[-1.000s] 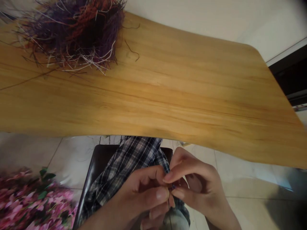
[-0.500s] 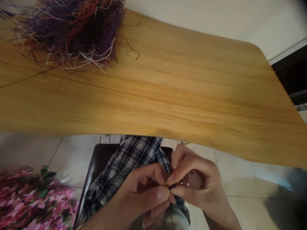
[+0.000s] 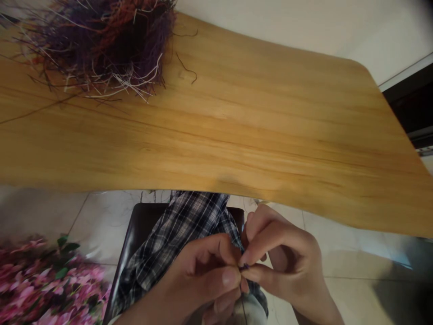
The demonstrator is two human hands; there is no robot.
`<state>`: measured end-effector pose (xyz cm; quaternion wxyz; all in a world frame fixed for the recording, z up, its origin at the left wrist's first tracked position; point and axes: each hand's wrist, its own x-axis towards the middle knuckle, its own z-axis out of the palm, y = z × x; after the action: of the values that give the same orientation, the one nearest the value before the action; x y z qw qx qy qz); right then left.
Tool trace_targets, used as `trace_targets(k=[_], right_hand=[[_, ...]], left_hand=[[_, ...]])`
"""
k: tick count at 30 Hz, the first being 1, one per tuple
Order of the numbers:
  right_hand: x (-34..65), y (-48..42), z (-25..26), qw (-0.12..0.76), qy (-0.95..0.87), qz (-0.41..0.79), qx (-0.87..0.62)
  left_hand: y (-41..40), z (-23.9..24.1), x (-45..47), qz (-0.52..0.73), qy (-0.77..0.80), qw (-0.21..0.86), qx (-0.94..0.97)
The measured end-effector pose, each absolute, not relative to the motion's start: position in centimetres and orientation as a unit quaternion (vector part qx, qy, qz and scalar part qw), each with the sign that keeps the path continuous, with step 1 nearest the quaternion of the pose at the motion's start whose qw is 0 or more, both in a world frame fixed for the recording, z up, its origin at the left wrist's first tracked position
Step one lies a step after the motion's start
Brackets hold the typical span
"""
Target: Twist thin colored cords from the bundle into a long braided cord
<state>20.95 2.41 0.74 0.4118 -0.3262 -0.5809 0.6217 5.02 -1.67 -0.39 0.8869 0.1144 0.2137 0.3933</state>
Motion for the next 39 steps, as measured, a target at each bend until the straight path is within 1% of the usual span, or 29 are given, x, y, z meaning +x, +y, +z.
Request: trace_targets(k=[9,15,18,21,23,25,28,30,34,39], right_hand=[[21.0,2.6,0.8,0.389,-0.598,0.617,-0.331],[20.9,2.5,0.8,0.401,-0.575,0.623,-0.348],[20.8,2.3,0.7,0.402,-0.554,0.629,-0.369],[20.7,2.2,0.3,0.414,-0.551,0.620,-0.375],[20.8,2.1,-0.1,0.424,-0.555,0.618,-0.361],[21.0,2.2,-0.4,0.427,-0.556,0.627,-0.340],[21.0,2.3,-0.6,0.413,-0.558,0.651,-0.309],[21.0,2.3,-0.5,0.399,-0.557,0.666,-0.295],[20.7,2.4,-0.2,0.396,-0.564,0.671,-0.273],[20.6,2.5,-0.1,0.399,-0.564,0.670,-0.272]], left_hand=[[-1.8,-0.5,5.1,0.398,0.208,0.886,0.114],[-1.8,-0.4,5.1,0.402,0.232,0.874,0.145],[-1.9,-0.6,4.8,0.428,0.301,0.823,0.221],[-2.0,-0.5,4.4,0.424,0.391,0.757,0.308],[-2.0,-0.4,4.3,0.412,0.402,0.754,0.315],[-1.9,-0.4,4.3,0.409,0.373,0.783,0.284],[-1.8,-0.6,4.5,0.384,0.279,0.855,0.208],[-1.7,-0.9,4.7,0.375,0.223,0.884,0.166],[-1.9,-1.1,4.9,0.375,0.165,0.903,0.130],[-2.0,-1.2,5.0,0.376,0.164,0.902,0.136]])
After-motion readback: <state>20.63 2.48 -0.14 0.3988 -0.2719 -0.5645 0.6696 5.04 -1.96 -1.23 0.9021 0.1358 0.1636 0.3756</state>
